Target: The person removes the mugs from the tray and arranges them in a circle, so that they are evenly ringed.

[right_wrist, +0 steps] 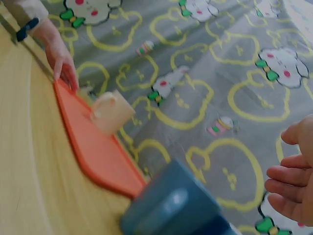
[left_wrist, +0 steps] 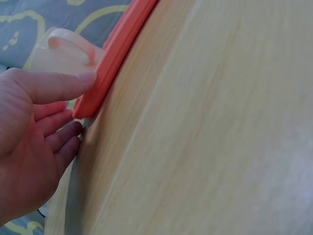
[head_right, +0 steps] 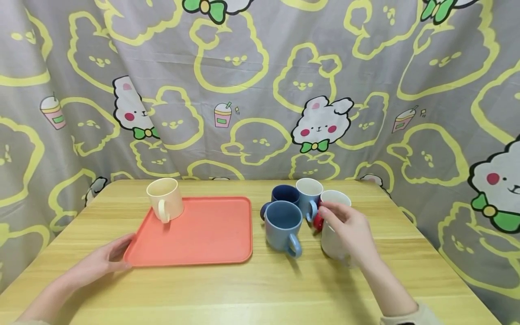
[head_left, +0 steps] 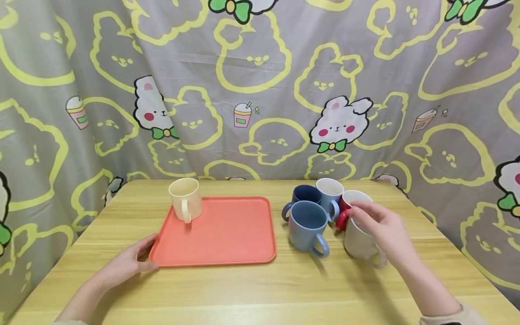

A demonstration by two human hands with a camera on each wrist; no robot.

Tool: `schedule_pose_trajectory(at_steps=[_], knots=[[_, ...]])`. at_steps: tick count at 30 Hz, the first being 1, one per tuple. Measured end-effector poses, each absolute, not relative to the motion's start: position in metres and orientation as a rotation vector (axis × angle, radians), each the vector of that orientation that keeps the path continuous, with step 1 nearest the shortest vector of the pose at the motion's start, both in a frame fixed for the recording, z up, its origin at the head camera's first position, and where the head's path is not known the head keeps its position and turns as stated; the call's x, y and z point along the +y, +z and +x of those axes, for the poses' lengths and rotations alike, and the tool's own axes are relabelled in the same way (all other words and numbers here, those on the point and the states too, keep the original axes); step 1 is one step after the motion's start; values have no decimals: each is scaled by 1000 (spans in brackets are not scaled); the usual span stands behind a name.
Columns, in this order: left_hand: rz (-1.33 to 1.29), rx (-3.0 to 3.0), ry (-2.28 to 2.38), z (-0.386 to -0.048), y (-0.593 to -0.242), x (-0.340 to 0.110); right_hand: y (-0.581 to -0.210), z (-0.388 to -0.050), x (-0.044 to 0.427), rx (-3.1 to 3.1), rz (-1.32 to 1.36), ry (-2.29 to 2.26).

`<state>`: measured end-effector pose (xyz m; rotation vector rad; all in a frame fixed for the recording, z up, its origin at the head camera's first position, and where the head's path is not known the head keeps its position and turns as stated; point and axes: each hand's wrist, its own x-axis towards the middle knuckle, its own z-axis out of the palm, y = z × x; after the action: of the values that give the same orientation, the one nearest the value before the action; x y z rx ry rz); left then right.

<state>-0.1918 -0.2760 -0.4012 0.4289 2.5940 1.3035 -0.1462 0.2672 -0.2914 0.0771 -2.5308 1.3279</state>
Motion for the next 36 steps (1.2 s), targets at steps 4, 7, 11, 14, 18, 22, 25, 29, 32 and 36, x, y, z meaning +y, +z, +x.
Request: schedule_pose_trajectory(at_steps=[4, 7, 11, 14, 18, 22, 25, 29, 32, 36], knots=[[426, 2595, 1299, -192, -401, -276, -281, -157, 240, -2500, 232, 1456], [418, 2604, 1285, -193, -401, -276, -274, -164, 218, -2495, 319, 1541], [420, 2620, 1273, -194, -399, -275, -266, -179, 185, -2478, 419, 1669], [428, 2613, 1288, -194, -398, -275, -263, -190, 159, -2473, 491, 1725], [441, 2594, 1316, -193, -399, -275, -266, -200, 125, -2466, 575, 1815], [435, 2582, 1318, -192, -400, -275, -279, -210, 91, -2434, 641, 1959], [420, 2587, 1310, -192, -401, -274, -288, -219, 66, -2445, 622, 1980], [422, 2590, 1319, -192, -401, -273, -302, -233, 37, -2486, 543, 1909], [425, 2592, 1316, -192, -401, -273, -314, -243, 21, -2545, 509, 1840], [409, 2603, 1298, -191, -400, -273, -331, -256, 5, -2618, 536, 1739]])
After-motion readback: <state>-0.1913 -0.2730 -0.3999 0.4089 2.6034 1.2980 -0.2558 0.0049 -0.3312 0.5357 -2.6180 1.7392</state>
